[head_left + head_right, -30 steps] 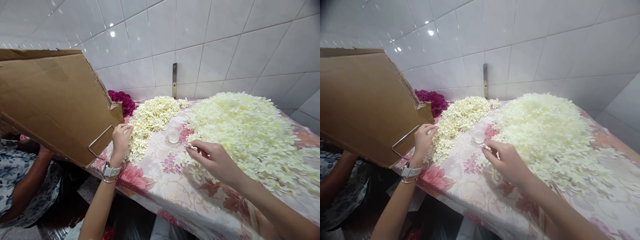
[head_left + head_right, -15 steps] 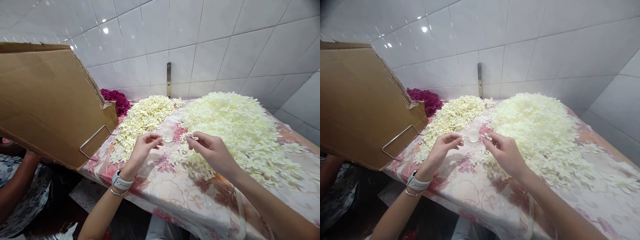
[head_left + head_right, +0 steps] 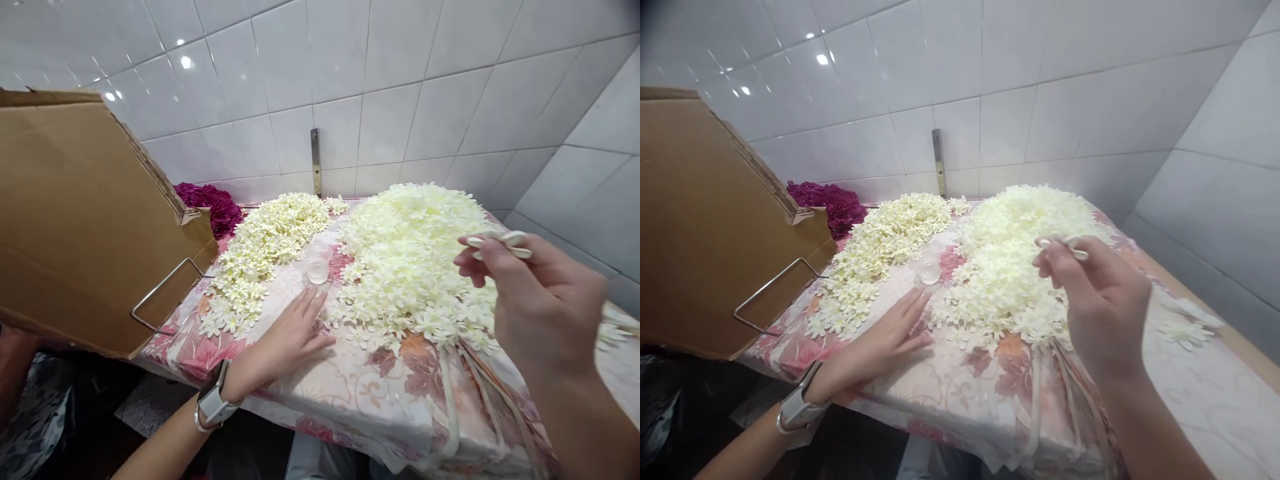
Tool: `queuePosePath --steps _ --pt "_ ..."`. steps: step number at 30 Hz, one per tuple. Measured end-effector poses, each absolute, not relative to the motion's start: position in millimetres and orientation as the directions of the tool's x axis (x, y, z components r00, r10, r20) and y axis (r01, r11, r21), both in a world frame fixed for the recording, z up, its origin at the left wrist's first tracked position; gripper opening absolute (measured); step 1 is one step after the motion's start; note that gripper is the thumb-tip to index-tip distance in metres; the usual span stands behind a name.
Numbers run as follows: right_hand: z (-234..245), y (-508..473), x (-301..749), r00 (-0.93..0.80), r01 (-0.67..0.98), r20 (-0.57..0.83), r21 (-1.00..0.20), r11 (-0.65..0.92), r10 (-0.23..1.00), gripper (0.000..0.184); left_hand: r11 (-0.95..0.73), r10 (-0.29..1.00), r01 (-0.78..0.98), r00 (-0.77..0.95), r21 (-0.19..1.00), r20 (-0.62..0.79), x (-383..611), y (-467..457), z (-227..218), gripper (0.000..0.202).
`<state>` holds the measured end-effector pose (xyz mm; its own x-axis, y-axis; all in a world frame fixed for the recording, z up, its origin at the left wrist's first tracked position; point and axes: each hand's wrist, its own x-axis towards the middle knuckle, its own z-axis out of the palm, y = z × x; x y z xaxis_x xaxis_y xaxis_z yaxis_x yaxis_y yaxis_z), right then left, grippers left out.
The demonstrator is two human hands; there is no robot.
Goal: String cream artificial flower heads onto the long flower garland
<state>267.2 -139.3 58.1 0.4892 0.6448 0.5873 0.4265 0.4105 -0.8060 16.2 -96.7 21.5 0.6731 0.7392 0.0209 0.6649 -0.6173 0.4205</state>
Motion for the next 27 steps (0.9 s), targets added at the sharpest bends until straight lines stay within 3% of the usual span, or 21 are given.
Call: queuePosePath --steps 4,8,10,13,16,19,27 --pt "51 -167 279 0.646 0.272 0.474 -0.875 0.401 0.598 0.012 -0.672 0.66 0.633 0.748 0.384 -0.078 29 -98 -3 0.075" --pt "37 -186 303 0.664 0.368 0.436 -0.898 0.242 0.607 0.017 -0.706 0.63 0.581 0.776 0.405 -0.015 62 -85 -6 0.093" --pt "30 -192 318 0.585 0.492 0.482 -0.85 0.187 0.652 0.019 -0.735 0.594 0.543 0.805 0.406 -0.003 80 -78 -4 0.106" --pt "20 -193 339 0.307 0.721 0.542 -0.669 0.18 0.782 0.029 -0.761 0.565 0.511 0.825 0.399 0.021 106 -71 -4 0.114" --pt "9 -185 349 0.068 0.857 0.44 -0.485 0.173 0.896 0.036 -0.759 0.591 0.513 0.802 0.401 0.091 128 -65 -9 0.108" --pt "1 -167 351 -0.106 0.894 0.357 -0.373 0.246 0.928 0.035 -0.761 0.613 0.512 0.769 0.399 0.182 147 -58 -16 0.101" --pt "4 -112 351 -0.09 0.892 0.43 -0.366 0.265 0.898 0.038 -0.676 0.704 0.54 0.675 0.501 0.222 192 -43 -16 0.094"
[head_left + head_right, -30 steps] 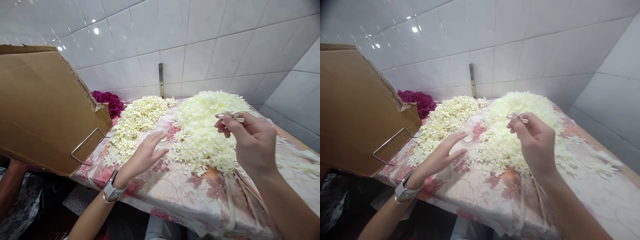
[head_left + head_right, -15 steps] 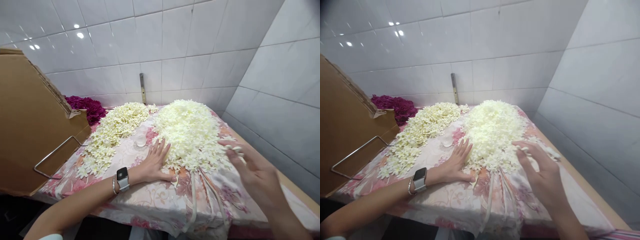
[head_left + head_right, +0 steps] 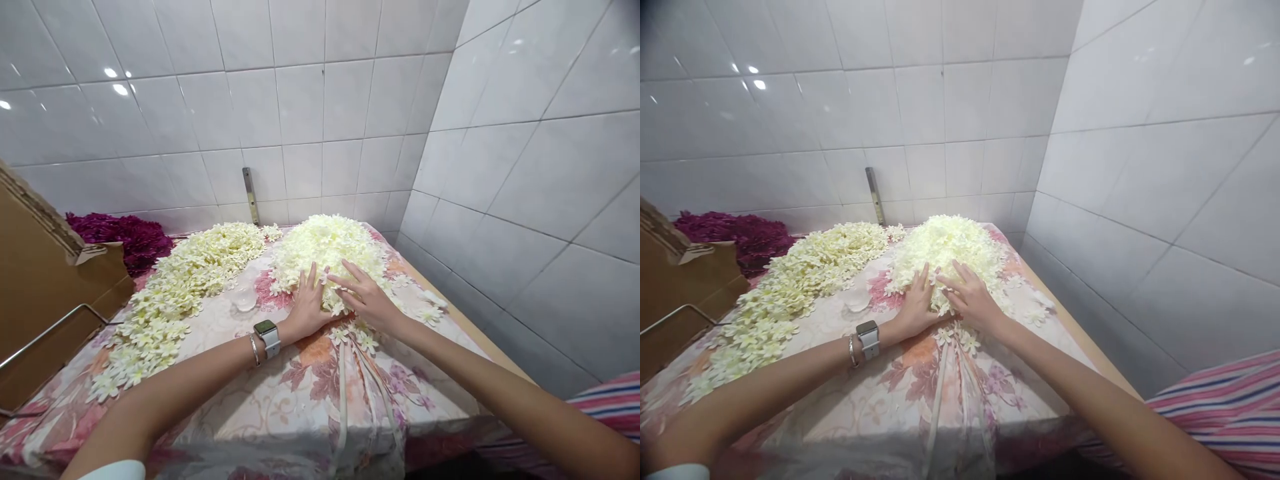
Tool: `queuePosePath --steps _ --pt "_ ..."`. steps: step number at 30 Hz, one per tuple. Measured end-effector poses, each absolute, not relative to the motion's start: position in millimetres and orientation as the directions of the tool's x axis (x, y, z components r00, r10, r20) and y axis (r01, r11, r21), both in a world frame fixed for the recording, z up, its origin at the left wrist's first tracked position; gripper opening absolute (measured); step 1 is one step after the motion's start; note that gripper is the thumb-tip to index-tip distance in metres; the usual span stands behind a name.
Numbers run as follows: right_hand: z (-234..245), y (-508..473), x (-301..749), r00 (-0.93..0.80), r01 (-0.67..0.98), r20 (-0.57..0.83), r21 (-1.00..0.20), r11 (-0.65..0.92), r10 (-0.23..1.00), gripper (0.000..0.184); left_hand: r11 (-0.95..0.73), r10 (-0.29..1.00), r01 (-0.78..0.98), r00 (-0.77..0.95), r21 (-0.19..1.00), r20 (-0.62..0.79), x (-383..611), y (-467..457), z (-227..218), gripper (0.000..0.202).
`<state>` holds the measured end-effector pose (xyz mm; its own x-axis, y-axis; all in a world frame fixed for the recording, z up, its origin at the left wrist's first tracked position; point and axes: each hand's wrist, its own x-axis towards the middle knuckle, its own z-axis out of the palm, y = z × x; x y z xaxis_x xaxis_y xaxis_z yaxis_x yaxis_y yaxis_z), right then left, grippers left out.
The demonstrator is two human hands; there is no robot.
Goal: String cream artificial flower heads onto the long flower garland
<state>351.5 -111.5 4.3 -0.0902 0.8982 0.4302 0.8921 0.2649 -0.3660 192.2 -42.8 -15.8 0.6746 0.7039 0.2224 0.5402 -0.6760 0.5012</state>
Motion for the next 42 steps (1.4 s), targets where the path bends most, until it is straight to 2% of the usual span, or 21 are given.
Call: queuePosePath --steps 4,14,18,24,26,29,33,36,39,40,41,42 --pt "3 -94 360 -0.06 0.902 0.455 -0.356 0.244 0.888 0.036 -0.664 0.712 0.541 0.669 0.516 0.215 205 -31 -10 0.087" --pt "-3 -78 377 0.004 0.927 0.455 -0.335 0.166 0.891 0.036 -0.618 0.736 0.558 0.659 0.554 0.157 228 -26 2 0.092" --pt "4 -95 374 -0.004 0.935 0.422 -0.319 0.153 0.906 0.035 -0.635 0.683 0.52 0.724 0.572 0.101 212 -37 14 0.101" --pt "33 -116 374 0.017 0.949 0.405 -0.294 0.112 0.914 0.035 -0.693 0.564 0.448 0.825 0.566 0.037 182 -43 50 0.104" --pt "44 -119 374 0.04 0.951 0.415 -0.295 0.093 0.909 0.036 -0.737 0.516 0.416 0.855 0.533 0.046 176 -42 62 0.099" --pt "57 -123 371 0.076 0.949 0.435 -0.306 0.068 0.897 0.034 -0.761 0.492 0.39 0.868 0.519 0.068 169 -42 77 0.08" --pt "67 -130 357 0.07 0.93 0.442 -0.354 0.102 0.894 0.032 -0.714 0.542 0.371 0.83 0.593 0.134 158 -49 89 0.056" --pt "70 -135 336 0.013 0.908 0.427 -0.384 0.168 0.904 0.033 -0.613 0.613 0.348 0.776 0.709 0.149 146 -61 87 0.044" --pt "64 -137 305 -0.072 0.902 0.45 -0.351 0.251 0.89 0.031 -0.377 0.688 0.283 0.723 0.882 0.062 129 -78 73 0.05" --pt "61 -137 292 -0.106 0.903 0.463 -0.326 0.281 0.88 0.031 -0.066 0.729 0.18 0.681 0.981 -0.076 122 -85 66 0.049" --pt "56 -137 278 -0.148 0.901 0.471 -0.299 0.315 0.87 0.03 0.225 0.737 0.07 0.64 0.972 -0.217 114 -91 59 0.046" --pt "51 -137 265 -0.195 0.895 0.476 -0.271 0.354 0.857 0.029 0.421 0.73 -0.049 0.611 0.906 -0.306 106 -96 52 0.041"
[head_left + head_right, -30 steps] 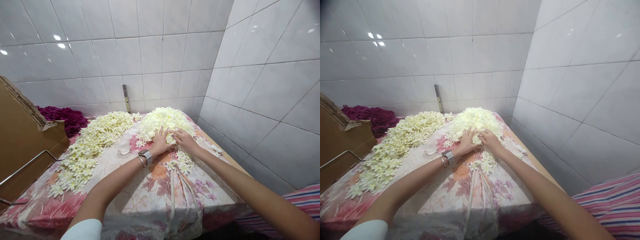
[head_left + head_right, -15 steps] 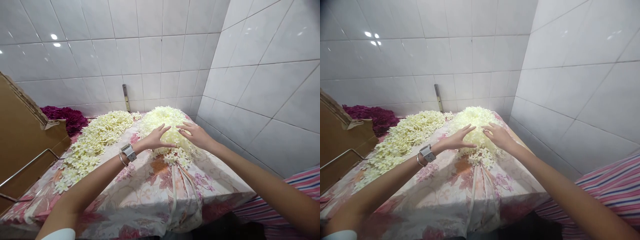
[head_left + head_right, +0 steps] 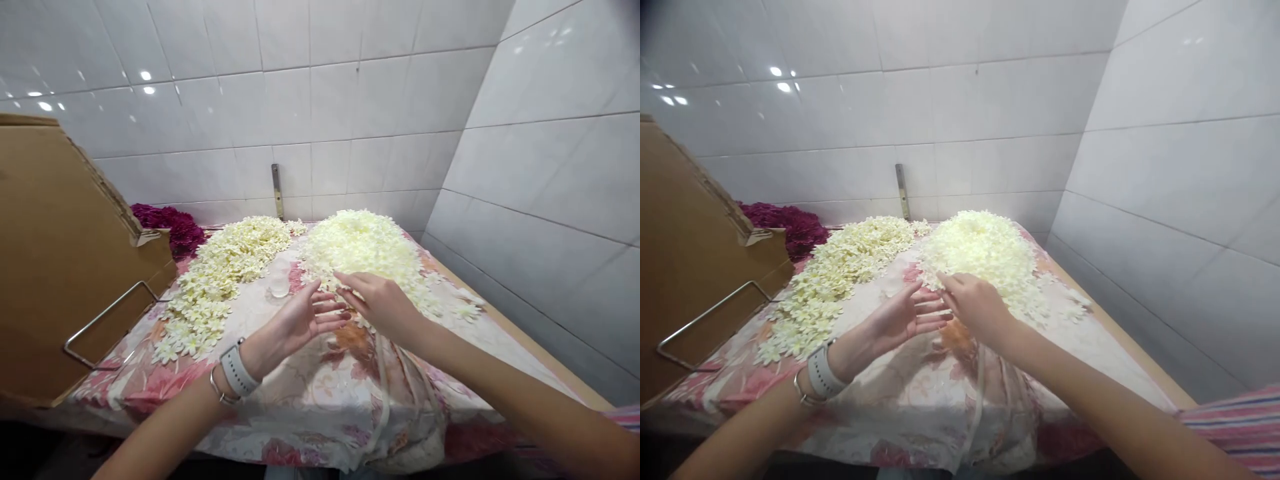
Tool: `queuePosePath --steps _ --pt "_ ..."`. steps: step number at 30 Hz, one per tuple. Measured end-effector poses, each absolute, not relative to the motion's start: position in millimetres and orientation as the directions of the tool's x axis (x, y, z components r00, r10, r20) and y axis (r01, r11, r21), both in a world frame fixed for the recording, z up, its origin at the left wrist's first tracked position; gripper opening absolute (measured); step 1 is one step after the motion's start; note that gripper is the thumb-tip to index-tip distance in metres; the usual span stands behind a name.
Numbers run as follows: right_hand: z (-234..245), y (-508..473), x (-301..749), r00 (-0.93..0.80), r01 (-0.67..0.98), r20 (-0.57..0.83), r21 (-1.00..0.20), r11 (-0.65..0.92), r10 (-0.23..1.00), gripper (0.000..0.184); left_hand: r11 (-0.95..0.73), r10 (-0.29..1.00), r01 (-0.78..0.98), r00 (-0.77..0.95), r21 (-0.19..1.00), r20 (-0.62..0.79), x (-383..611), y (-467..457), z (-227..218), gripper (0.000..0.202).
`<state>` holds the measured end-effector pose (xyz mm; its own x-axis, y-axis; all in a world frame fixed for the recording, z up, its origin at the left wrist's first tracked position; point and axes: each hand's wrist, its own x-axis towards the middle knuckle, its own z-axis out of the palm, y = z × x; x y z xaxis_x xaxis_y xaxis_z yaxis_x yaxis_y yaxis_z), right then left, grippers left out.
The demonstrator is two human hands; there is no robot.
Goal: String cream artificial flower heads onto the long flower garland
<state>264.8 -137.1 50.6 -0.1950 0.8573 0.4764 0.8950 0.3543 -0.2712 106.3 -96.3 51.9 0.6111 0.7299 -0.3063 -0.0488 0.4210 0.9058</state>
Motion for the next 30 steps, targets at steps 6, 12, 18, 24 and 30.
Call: queuePosePath --steps 6,12,18,24,30 --pt "38 -117 201 -0.482 0.804 0.428 -0.13 0.58 0.765 0.021 0.597 0.793 -0.427 0.443 0.679 -0.418 50 -109 29 0.026" --pt "81 -42 188 -0.393 0.86 0.447 -0.129 0.493 0.803 0.021 0.367 0.916 -0.278 0.277 0.888 -0.291 8 -89 27 0.021" --pt "90 -6 184 -0.368 0.868 0.395 -0.178 0.463 0.842 0.011 0.001 0.97 0.165 0.24 0.986 -0.042 18 -35 16 0.069" --pt "80 -16 188 -0.281 0.873 0.388 -0.276 0.401 0.878 0.009 -0.131 0.94 0.161 0.335 0.978 0.071 40 -6 -3 0.053" --pt "94 -26 194 -0.246 0.833 0.402 -0.378 0.405 0.882 0.014 -0.276 0.891 0.127 0.407 0.953 0.204 38 -15 -10 0.046"
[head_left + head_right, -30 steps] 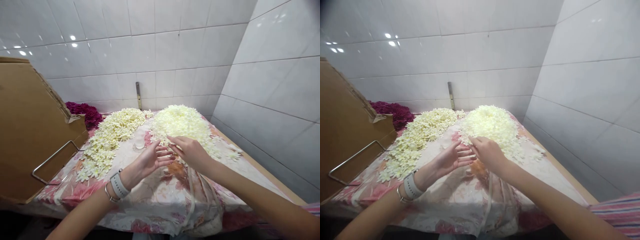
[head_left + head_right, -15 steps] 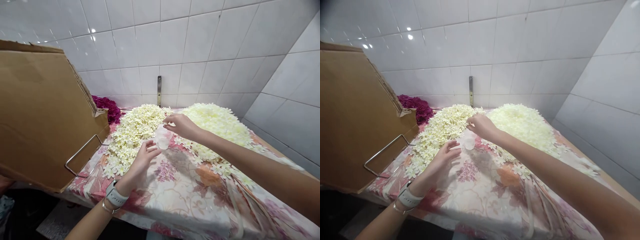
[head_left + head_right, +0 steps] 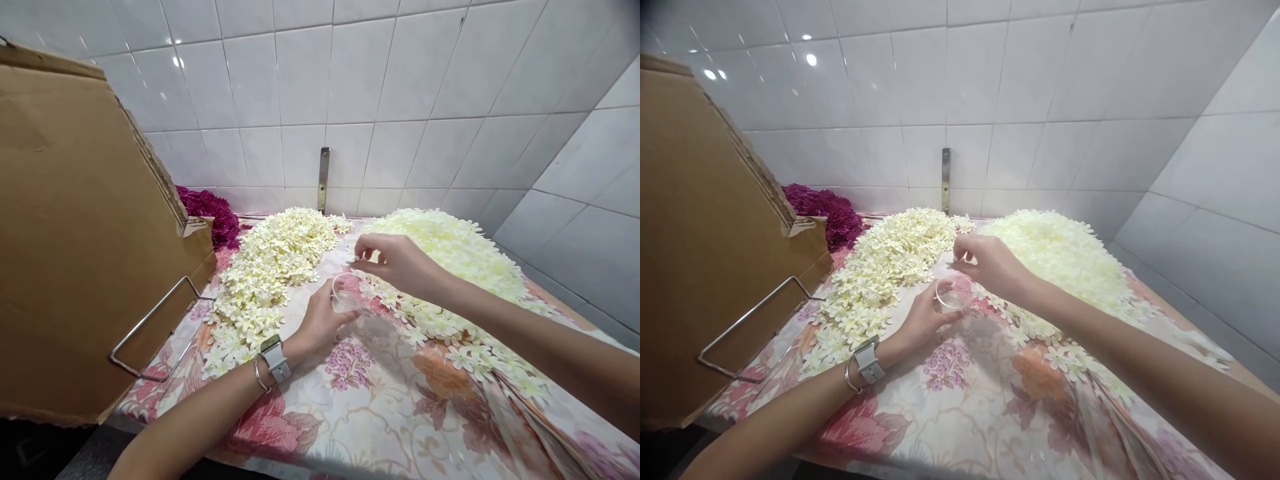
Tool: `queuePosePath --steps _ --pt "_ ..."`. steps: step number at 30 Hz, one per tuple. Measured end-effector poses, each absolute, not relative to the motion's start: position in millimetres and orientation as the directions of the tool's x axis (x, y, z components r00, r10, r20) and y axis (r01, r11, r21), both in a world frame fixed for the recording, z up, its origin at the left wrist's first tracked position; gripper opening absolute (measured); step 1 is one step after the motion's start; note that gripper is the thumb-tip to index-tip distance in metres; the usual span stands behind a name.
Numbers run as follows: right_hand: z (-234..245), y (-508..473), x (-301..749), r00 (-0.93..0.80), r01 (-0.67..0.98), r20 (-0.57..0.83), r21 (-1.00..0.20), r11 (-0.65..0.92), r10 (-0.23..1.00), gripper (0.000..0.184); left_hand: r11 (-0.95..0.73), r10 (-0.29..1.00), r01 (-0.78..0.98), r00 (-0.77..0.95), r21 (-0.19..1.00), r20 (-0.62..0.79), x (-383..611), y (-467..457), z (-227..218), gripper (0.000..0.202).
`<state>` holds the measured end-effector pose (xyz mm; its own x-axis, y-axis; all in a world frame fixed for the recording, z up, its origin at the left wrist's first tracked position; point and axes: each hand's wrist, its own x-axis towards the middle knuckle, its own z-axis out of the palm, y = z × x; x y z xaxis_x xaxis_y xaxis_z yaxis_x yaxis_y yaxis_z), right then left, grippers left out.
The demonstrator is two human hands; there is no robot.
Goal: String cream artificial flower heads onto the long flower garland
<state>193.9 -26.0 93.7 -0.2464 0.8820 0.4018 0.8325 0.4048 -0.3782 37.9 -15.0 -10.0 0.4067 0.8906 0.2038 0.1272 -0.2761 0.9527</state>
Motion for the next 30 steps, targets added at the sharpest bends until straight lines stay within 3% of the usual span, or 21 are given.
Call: queuePosePath --steps 3,6,10,13,15,17,20,23,26,30 --pt "95 -36 205 -0.051 0.686 0.349 -0.668 0.286 0.936 0.018 -0.405 0.862 0.181 0.401 0.896 0.309 36 -18 -7 0.05" --pt "79 -51 218 0.154 0.336 0.104 -0.941 0.047 0.983 0.015 -0.455 0.86 0.247 0.371 0.855 0.351 35 -19 -4 0.05" --pt "42 -69 221 0.121 0.042 -0.221 -0.973 -0.228 0.968 0.02 -0.458 0.864 0.256 0.353 0.851 0.359 35 -19 -3 0.052" --pt "19 -77 213 -0.004 -0.083 -0.293 -0.953 -0.292 0.956 0.007 -0.479 0.858 0.286 0.353 0.83 0.373 35 -19 -3 0.053" --pt "12 -77 208 -0.024 -0.117 -0.286 -0.951 -0.287 0.958 0.008 -0.493 0.853 0.315 0.356 0.811 0.381 35 -20 -4 0.053" --pt "11 -76 206 0.062 -0.098 -0.253 -0.964 -0.246 0.966 0.005 -0.489 0.856 0.331 0.361 0.807 0.37 36 -20 -5 0.051" --pt "24 -72 207 0.231 0.105 -0.041 -0.992 -0.066 0.972 0.023 -0.45 0.863 0.293 0.384 0.844 0.327 36 -19 -6 0.048" --pt "44 -68 205 0.147 0.236 0.131 -0.967 0.094 0.981 0.033 -0.385 0.866 0.213 0.419 0.898 0.273 37 -18 -6 0.046" --pt "57 -65 204 0.052 0.237 0.142 -0.963 0.126 0.988 0.032 -0.303 0.881 0.17 0.426 0.938 0.208 36 -17 -7 0.047" --pt "58 -62 206 0.086 0.321 0.172 -0.937 0.136 0.981 0.026 -0.248 0.892 0.181 0.427 0.952 0.151 36 -14 -12 0.048"
